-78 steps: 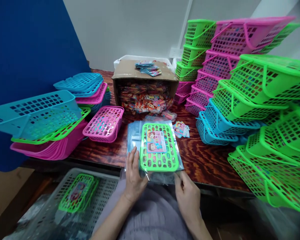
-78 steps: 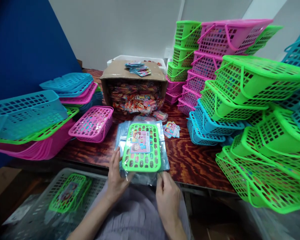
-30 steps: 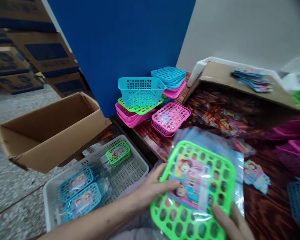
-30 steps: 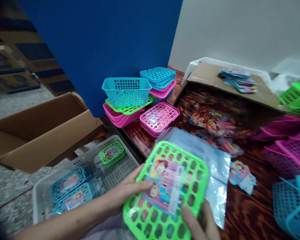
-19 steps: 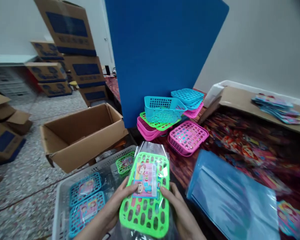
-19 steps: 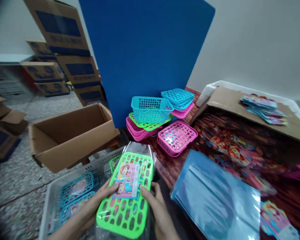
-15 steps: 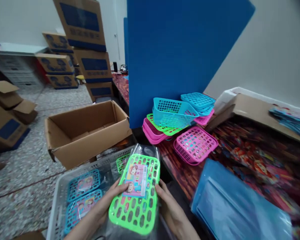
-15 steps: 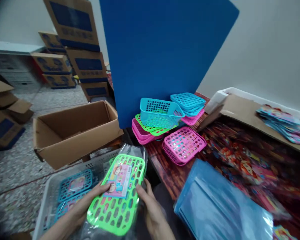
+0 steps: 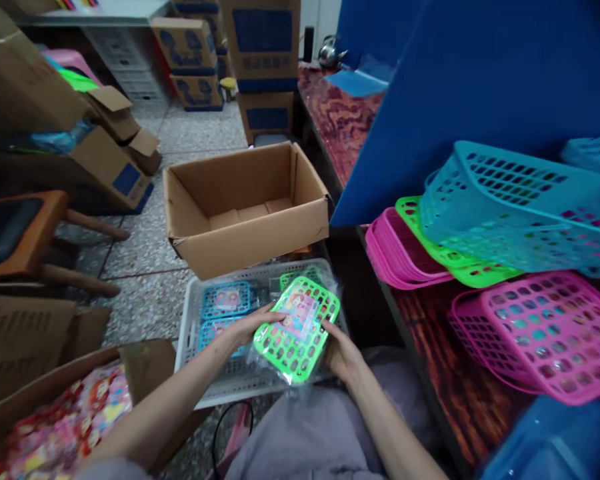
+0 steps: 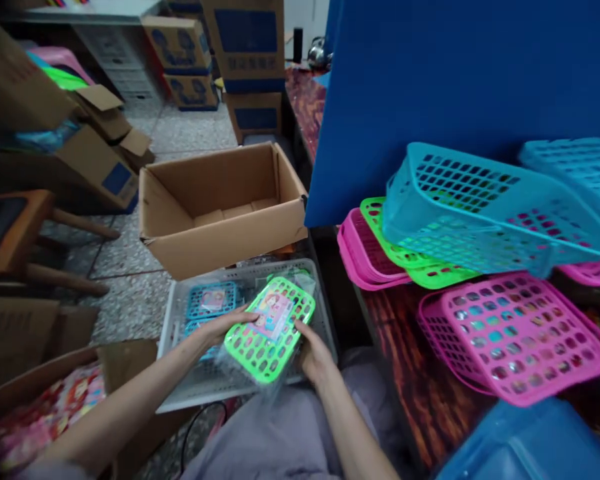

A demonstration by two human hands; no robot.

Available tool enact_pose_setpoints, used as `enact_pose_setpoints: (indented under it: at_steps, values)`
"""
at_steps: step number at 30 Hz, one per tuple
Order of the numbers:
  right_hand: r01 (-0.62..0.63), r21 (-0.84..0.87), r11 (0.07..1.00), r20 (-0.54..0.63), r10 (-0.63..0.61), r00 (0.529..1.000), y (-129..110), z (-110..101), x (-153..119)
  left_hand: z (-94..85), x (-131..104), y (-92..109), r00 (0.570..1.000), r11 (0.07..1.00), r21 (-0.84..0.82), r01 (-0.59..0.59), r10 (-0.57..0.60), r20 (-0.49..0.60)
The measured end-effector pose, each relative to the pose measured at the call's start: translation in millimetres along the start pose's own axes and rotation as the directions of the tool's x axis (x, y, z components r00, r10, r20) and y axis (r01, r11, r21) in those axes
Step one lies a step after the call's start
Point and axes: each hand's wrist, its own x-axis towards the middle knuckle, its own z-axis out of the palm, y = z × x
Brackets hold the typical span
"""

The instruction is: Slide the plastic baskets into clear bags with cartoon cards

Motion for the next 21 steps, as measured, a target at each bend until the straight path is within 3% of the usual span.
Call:
enact_pose_setpoints:
  at_steps: [5, 10, 21]
  values:
    - [0.034, 0.006, 0.999, -0.011, -0.034, 0.999, -8.7, 7.0, 8.2, -7.3, 23.7, 9.1, 1.000, 0.999, -0.035, -0.009, 0.009, 0.004]
    - [0.037, -0.023, 0.999, -0.043, -0.038, 0.998, -1.5, 12.3, 7.3, -9.4, 40.6, 6.7, 1.000, 0.999, -0.052, -0.011, 0.011, 0.007]
    - [0.133, 0.057, 0.989, -0.034, -0.132, 0.991, 4.6, 12.8, -0.4, -9.1, 24.3, 6.8, 0.996, 0.999, 0.025, -0.019, 0.017, 0.090]
